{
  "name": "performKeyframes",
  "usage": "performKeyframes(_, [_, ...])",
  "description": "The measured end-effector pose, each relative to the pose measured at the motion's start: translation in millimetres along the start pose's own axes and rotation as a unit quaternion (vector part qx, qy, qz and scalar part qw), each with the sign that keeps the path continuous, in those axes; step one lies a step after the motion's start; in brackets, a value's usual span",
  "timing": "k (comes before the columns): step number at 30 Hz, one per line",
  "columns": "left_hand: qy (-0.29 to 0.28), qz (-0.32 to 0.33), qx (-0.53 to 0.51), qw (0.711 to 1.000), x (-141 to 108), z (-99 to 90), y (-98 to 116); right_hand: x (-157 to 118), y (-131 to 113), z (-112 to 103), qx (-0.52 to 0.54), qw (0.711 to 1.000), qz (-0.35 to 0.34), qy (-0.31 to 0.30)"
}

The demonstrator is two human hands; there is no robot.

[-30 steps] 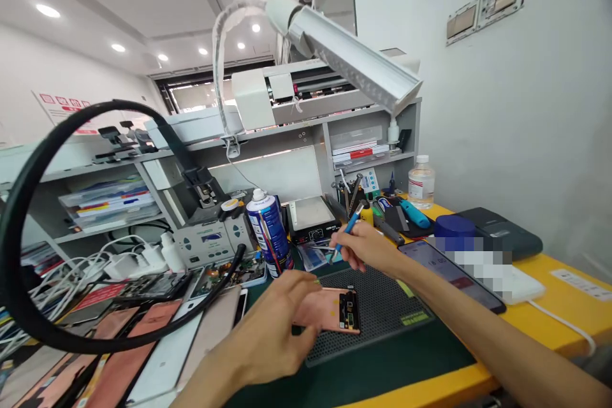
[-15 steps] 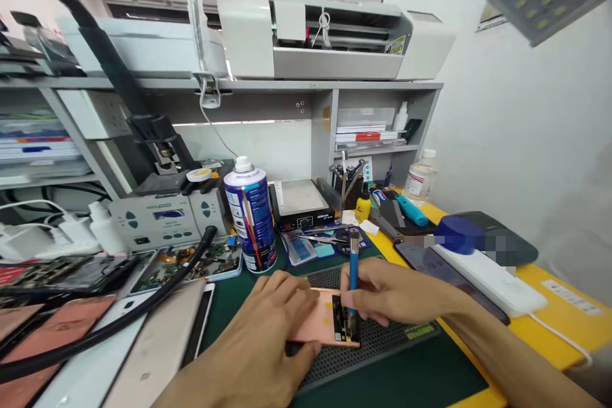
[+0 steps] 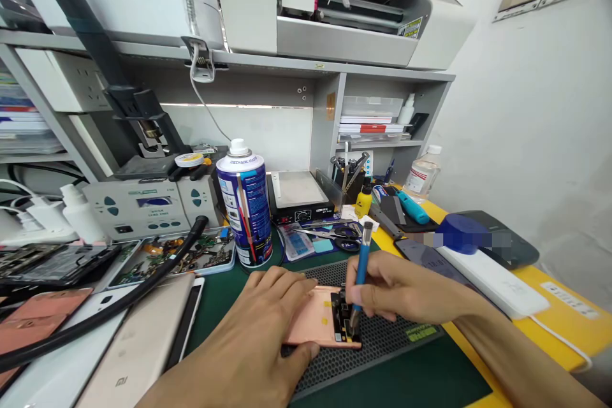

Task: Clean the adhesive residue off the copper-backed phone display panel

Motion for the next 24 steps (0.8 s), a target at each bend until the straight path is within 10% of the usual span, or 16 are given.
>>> performKeyframes(13, [-0.019,-0.013,-0.007,1.000,0.2,-3.5,0.0,0.3,-6.2,-2.1,-0.121,0.986,-0.064,0.094])
performKeyframes(24, [-0.023,-0.030,-0.024,0.999,-2.8,-1.5,-0.8,0.8,-3.8,5.2,-0.072,0.995,-0.059,0.044])
Point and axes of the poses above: each hand's wrist, its own x-axis towards the middle knuckle, its own z-axis out of the palm, y = z × x, the point moved 6 cm from there along x, towards the middle knuckle, and after that the axes turned 3 degrees about x, right-handed, at the moved point
